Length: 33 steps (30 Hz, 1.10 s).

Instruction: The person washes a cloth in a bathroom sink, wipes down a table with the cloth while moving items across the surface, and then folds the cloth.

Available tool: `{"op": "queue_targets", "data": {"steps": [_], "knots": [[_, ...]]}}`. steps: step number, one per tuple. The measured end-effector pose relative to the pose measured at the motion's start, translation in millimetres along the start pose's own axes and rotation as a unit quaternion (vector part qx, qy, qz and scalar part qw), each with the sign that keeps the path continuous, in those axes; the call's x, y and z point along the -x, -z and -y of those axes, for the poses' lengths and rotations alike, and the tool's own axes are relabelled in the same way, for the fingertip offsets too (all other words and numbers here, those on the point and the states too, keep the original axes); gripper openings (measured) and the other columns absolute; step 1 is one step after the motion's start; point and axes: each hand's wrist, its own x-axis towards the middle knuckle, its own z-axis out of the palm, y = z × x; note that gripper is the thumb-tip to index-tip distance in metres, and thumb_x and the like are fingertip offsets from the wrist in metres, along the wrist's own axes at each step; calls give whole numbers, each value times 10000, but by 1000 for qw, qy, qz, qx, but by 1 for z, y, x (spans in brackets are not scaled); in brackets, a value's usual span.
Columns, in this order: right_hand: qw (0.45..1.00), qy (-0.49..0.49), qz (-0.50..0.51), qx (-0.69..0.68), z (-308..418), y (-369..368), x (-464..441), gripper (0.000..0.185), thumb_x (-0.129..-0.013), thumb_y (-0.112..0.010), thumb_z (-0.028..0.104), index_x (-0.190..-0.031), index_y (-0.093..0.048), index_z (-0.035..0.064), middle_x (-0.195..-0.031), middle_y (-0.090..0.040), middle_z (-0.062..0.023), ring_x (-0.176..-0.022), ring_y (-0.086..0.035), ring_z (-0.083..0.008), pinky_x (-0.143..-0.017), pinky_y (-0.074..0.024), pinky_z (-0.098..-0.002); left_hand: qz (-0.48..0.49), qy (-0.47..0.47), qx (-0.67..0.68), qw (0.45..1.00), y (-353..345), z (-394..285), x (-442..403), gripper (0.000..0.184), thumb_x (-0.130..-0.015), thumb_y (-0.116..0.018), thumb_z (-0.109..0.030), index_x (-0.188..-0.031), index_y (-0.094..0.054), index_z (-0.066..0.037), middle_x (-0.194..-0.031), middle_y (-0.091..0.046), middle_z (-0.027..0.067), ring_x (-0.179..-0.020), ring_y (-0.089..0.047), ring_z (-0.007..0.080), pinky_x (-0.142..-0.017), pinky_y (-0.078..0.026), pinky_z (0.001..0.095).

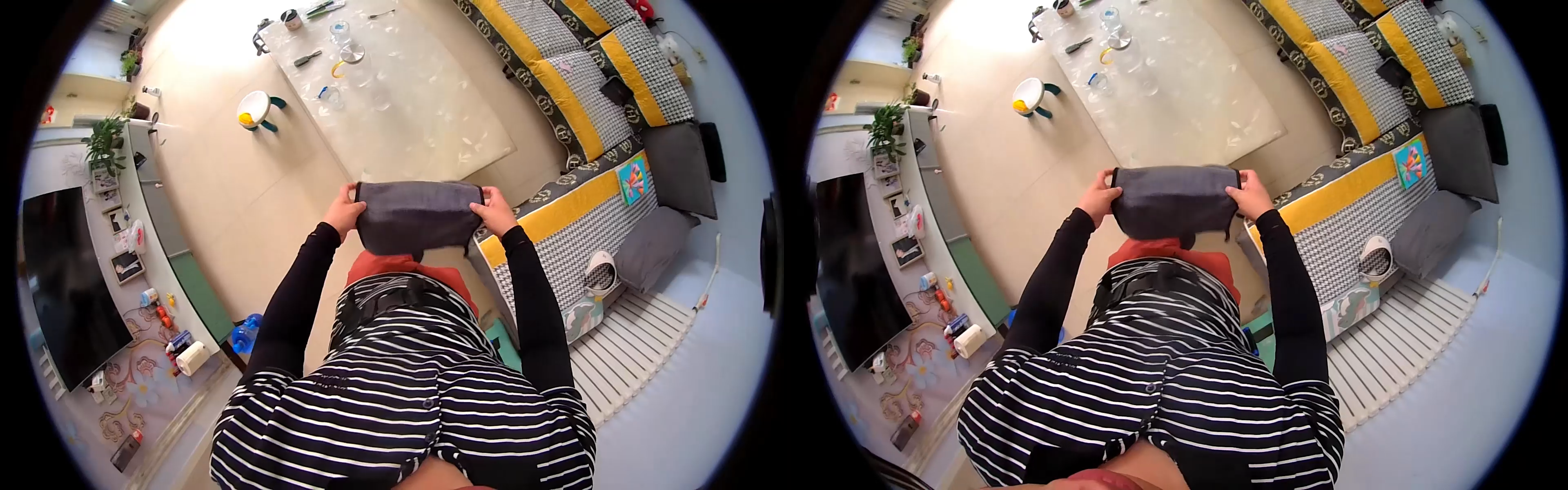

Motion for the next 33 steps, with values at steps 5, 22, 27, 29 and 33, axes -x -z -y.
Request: {"op": "queue_targets", "data": {"steps": [5, 22, 27, 29, 33], "knots": [[983, 147, -5, 111, 2, 29, -33, 566, -913, -709, 102, -1453, -545, 60, -1017, -760, -150, -882, -713, -193, -801, -554, -337, 69, -175, -157, 970, -10, 25, -74, 593, -851, -614, 10, -1439, -561, -49, -1286, -667, 175, -1163, -638, 230, -1022, -488, 310], [877, 83, 3, 473, -14, 42, -269, 491, -818, -759, 251, -1208, -583, 12, -1252, -533, -232, -1153, -592, -423, -979, -510, -512, -294, 69, -413, 859, -94, 80, -224, 496, -870, -725, -255, -1334, -615, -119, -1384, -538, 216, -1244, -534, 436, -1031, -472, 523], [853, 207, 82, 471, -70, -21, -322, 614, -912, -671, 221, -1447, -467, 1, -1554, -388, -223, -1418, -380, -438, -1186, -336, -498, -312, -23, -470, 826, -171, 116, -267, 691, -873, -703, -312, -1519, -472, -238, -1619, -348, 170, -1455, -338, 448, -1172, -297, 595], [830, 234, 104, 496, -114, -30, -331, 639, -936, -651, 226, -1506, -432, 38, -1628, -308, -207, -1497, -278, -443, -1214, -280, -539, -242, -49, -497, 832, -188, 148, -288, 694, -891, -697, -369, -1538, -461, -287, -1665, -293, 135, -1524, -243, 424, -1199, -222, 639], [793, 234, 107, 553, -181, -36, -355, 684, -966, -602, 290, -1583, -368, 112, -1695, -193, -175, -1557, -118, -467, -1211, -146, -671, -205, -164, -483, 836, -193, 193, -337, 713, -878, -704, -486, -1536, -475, -338, -1675, -299, 102, -1550, -207, 400, -1226, -156, 626]]}}
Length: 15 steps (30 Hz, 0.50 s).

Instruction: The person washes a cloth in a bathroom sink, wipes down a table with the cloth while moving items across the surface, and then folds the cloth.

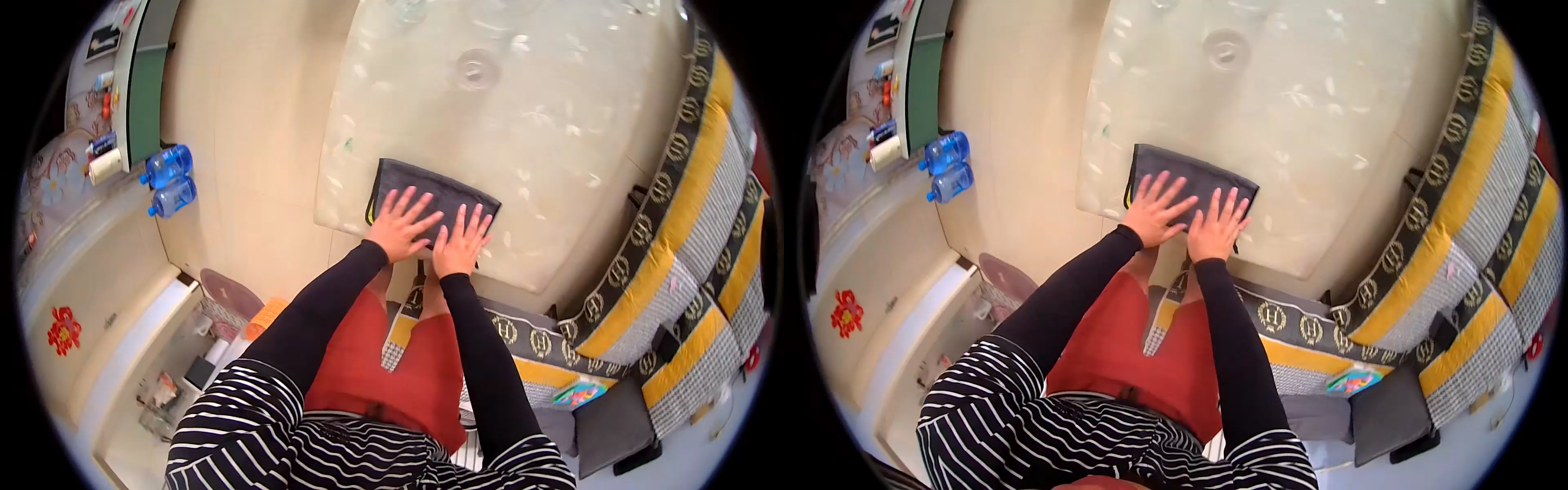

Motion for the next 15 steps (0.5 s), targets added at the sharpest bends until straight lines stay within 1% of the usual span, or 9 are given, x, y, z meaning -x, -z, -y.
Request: {"op": "queue_targets", "data": {"steps": [3, 4, 5, 6, 7, 8, 9, 11, 15], "knots": [[997, 73, -25, 20, -21, -38, -4, 672, -959, -612, 310, -1568, -408, 111, -1681, -240, -198, -1549, -181, -460, -1224, -128, -648, -8, -71, 1, 997, -28, 23, -23, 696, -887, -656, -543, -1527, -497, -321, -1651, -360, 91, -1549, -239, 375, -1246, -135, 577], [996, 74, -33, 45, -22, -42, -6, 684, -949, -628, 335, -1560, -424, 108, -1668, -262, -221, -1542, -212, -456, -1225, -143, -640, -15, -81, 4, 997, -36, 30, -25, 722, -885, -637, -558, -1544, -469, -319, -1667, -332, 82, -1562, -217, 355, -1252, -111, 569], [996, 64, -42, 45, -22, -44, -6, 738, -935, -647, 373, -1574, -395, 103, -1670, -231, -248, -1542, -200, -468, -1222, -165, -637, -21, -90, 7, 996, -41, 34, -24, 747, -883, -618, -574, -1562, -442, -317, -1683, -305, 73, -1574, -195, 335, -1258, -87, 561], [996, 44, -70, 32, -20, -50, -4, 755, -921, -661, 394, -1574, -400, 118, -1666, -227, -261, -1533, -209, -486, -1213, -175, -652, -18, -85, 23, 996, -43, 34, -21, 773, -872, -622, -582, -1574, -422, -328, -1692, -289, 68, -1581, -183, 323, -1264, -59, 552], [995, 23, -99, 19, -16, -53, -2, 771, -908, -674, 415, -1573, -404, 134, -1662, -224, -274, -1524, -218, -505, -1205, -184, -668, -24, -72, 22, 997, -47, 34, -15, 763, -861, -634, -611, -1555, -455, -352, -1668, -341, 63, -1571, -207, 334, -1259, -97, 557], [995, 7, -96, 22, -11, -54, 1, 831, -897, -684, 437, -1594, -354, 127, -1664, -184, -298, -1520, -197, -532, -1199, -188, -675, -25, -58, 17, 998, -49, 33, -8, 769, -854, -637, -615, -1554, -455, -355, -1668, -340, 62, -1573, -202, 332, -1261, -85, 555], [996, -7, -88, 30, -8, -59, 6, 861, -896, -684, 444, -1612, -314, 142, -1670, -158, -299, -1530, -158, -532, -1199, -174, -681, -26, -44, 12, 999, -51, 31, -1, 775, -847, -640, -619, -1554, -455, -358, -1669, -340, 60, -1575, -197, 329, -1262, -74, 553], [996, -11, -75, 52, -2, -65, 15, 846, -896, -685, 443, -1610, -331, 158, -1673, -152, -296, -1546, -119, -516, -1184, -155, -713, -27, -19, -7, 999, -56, 29, 10, 787, -823, -656, -614, -1547, -459, -379, -1673, -332, 65, -1582, -178, 320, -1266, -42, 547], [993, 39, -61, 90, 0, -67, 10, 844, -890, -687, 451, -1611, -343, 175, -1686, -144, -269, -1561, -89, -490, -1162, -114, -757, -65, 40, 6, 997, -61, 33, 23, 780, -817, -669, -634, -1534, -480, -392, -1679, -318, 72, -1589, -149, 313, -1267, -14, 541]]}}
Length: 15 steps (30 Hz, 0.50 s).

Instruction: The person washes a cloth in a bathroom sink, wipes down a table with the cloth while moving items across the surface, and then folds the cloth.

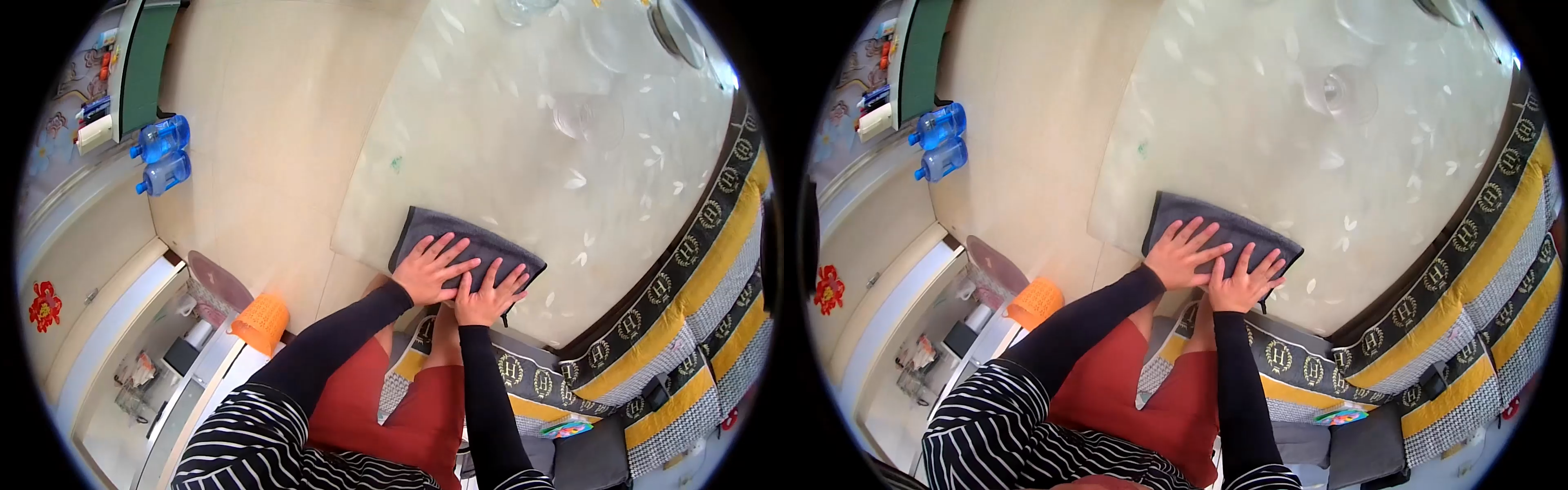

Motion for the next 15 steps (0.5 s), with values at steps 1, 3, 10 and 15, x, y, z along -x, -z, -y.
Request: {"op": "queue_targets", "data": {"steps": [1, 3, 10, 15], "knots": [[1000, 12, 7, 3, -1, 1, -2, 845, -889, -687, 457, -1610, -346, 176, -1690, -141, -260, -1564, -83, -482, -1159, -104, -764, -3, 10, 2, 1000, 1, 2, 3, 783, -818, -667, -645, -1534, -480, -391, -1680, -315, 73, -1590, -144, 314, -1267, -13, 541], [999, 41, 18, -6, -4, 1, -3, 854, -889, -681, 482, -1612, -344, 179, -1706, -132, -220, -1573, -62, -461, -1151, -69, -779, 0, 32, 0, 999, 4, 8, 12, 838, -846, -623, -694, -1587, -387, -382, -1713, -225, 58, -1595, -110, 298, -1270, 6, 527], [993, 107, 54, 12, 17, 1, -23, 742, -909, -664, 465, -1550, -454, 154, -1703, -174, -195, -1576, -32, -457, -1114, -45, -824, -2, -11, -9, 1000, 17, 49, 13, 704, -937, -544, -664, -1563, -438, -361, -1670, -331, 60, -1580, -176, 293, -1272, -58, 512], [993, 117, 7, -7, 69, -3, -93, 684, -922, -668, 391, -1506, -495, 80, -1685, -246, -173, -1578, -71, -435, -1120, -51, -818, -17, -62, -19, 998, 61, 113, -47, 592, -936, -621, -552, -1483, -552, -337, -1623, -411, 68, -1540, -293, 290, -1249, -165, 517]]}}
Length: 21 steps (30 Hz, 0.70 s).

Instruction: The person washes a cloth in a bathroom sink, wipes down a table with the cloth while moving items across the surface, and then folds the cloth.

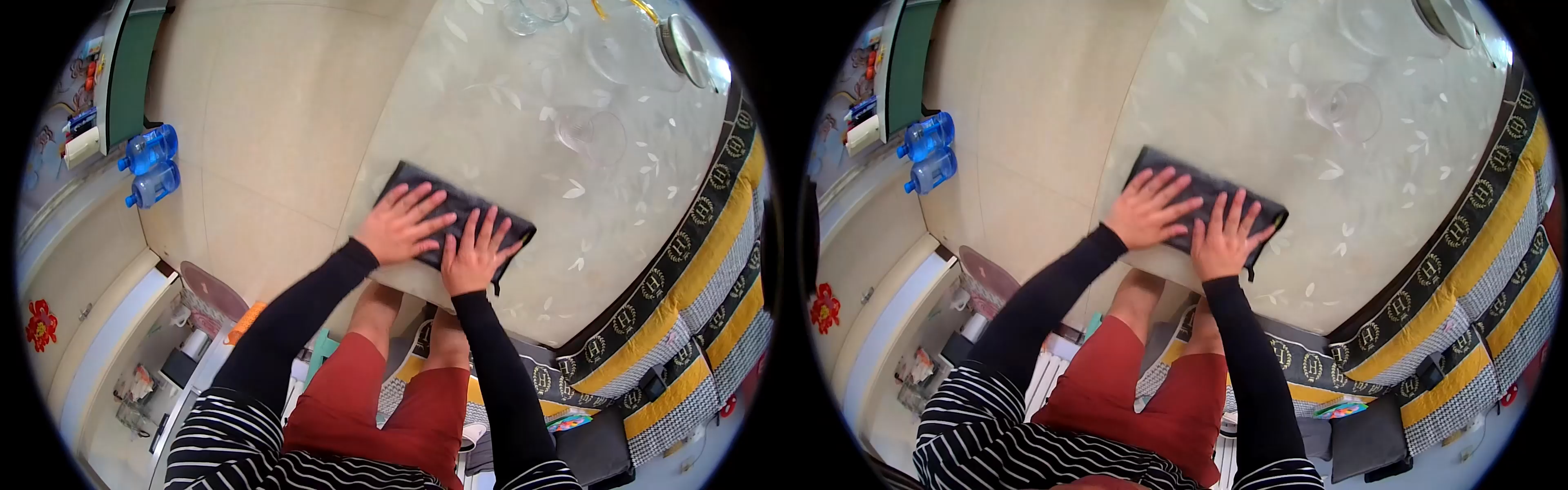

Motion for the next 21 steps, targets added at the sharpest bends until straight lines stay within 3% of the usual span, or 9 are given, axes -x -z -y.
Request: {"op": "queue_targets", "data": {"steps": [3, 9, 11, 13, 14, 15, 17, 19, 21], "knots": [[1000, 4, -25, -14, 19, 5, -56, 648, -934, -665, 335, -1488, -502, 41, -1646, -319, -193, -1546, -225, -416, -1128, -93, -803, -19, -28, -11, 999, 25, 40, -38, 569, -941, -651, -470, -1475, -562, -293, -1625, -405, 88, -1534, -309, 304, -1245, -194, 520], [986, 44, -164, -1, 39, 1, -182, 552, -982, -616, 325, -1464, -533, 70, -1559, -468, -170, -1488, -378, -357, -1121, -195, -776, -108, -33, -92, 989, 57, 113, -119, 542, -946, -672, -388, -1467, -566, -278, -1600, -443, 62, -1500, -357, 306, -1226, -244, 512], [980, 48, -191, 32, 41, 2, -225, 503, -1027, -550, 358, -1469, -534, 119, -1556, -474, -143, -1477, -392, -346, -1110, -247, -758, -147, -36, -173, 973, 66, 134, -146, 487, -971, -623, -429, -1430, -594, -267, -1539, -509, 63, -1433, -425, 302, -1200, -295, 514], [972, 60, -223, 44, 41, 4, -261, 494, -1034, -523, 376, -1459, -542, 124, -1544, -493, -121, -1469, -406, -322, -1111, -265, -750, -208, -31, -161, 964, 76, 147, -166, 456, -962, -638, -336, -1408, -610, -250, -1513, -534, 58, -1353, -487, 314, -1146, -386, 490], [970, 68, -226, 51, 39, 2, -272, 492, -1033, -523, 369, -1459, -543, 124, -1547, -491, -117, -1469, -406, -318, -1110, -266, -752, -99, 24, -103, 989, 83, 148, -173, 530, -1005, -581, -335, -1504, -508, -169, -1607, -405, 159, -1432, -394, 414, -1181, -332, 521], [968, 77, -230, 59, 39, 1, -276, 491, -1031, -523, 362, -1459, -543, 124, -1551, -490, -113, -1470, -406, -313, -1110, -267, -753, -83, 52, -52, 994, 81, 149, -175, 554, -974, -607, -372, -1485, -531, -173, -1595, -420, 160, -1431, -398, 402, -1159, -347, 538], [967, 87, -237, 36, 42, -2, -264, 465, -1012, -544, 338, -1423, -582, 122, -1540, -509, -106, -1458, -425, -304, -1128, -274, -720, -89, 38, -39, 995, 78, 147, -166, 529, -1005, -549, -281, -1516, -485, -159, -1569, -452, 170, -1428, -411, 381, -1112, -413, 519], [969, 97, -227, 11, 45, -4, -242, 448, -1000, -562, 326, -1397, -605, 123, -1531, -522, -103, -1450, -437, -302, -1139, -280, -694, -192, 20, -96, 977, 56, 142, -138, 466, -935, -643, -238, -1400, -614, -243, -1504, -542, 56, -1291, -521, 331, -1078, -468, 456], [972, 123, -196, -26, 53, -2, -209, 410, -961, -614, 254, -1344, -634, 109, -1517, -540, -94, -1423, -474, -296, -1170, -281, -608, -162, 52, -81, 982, 48, 128, -103, 515, -890, -656, -174, -1397, -616, -253, -1505, -531, 55, -1245, -533, 355, -1020, -518, 433]]}}
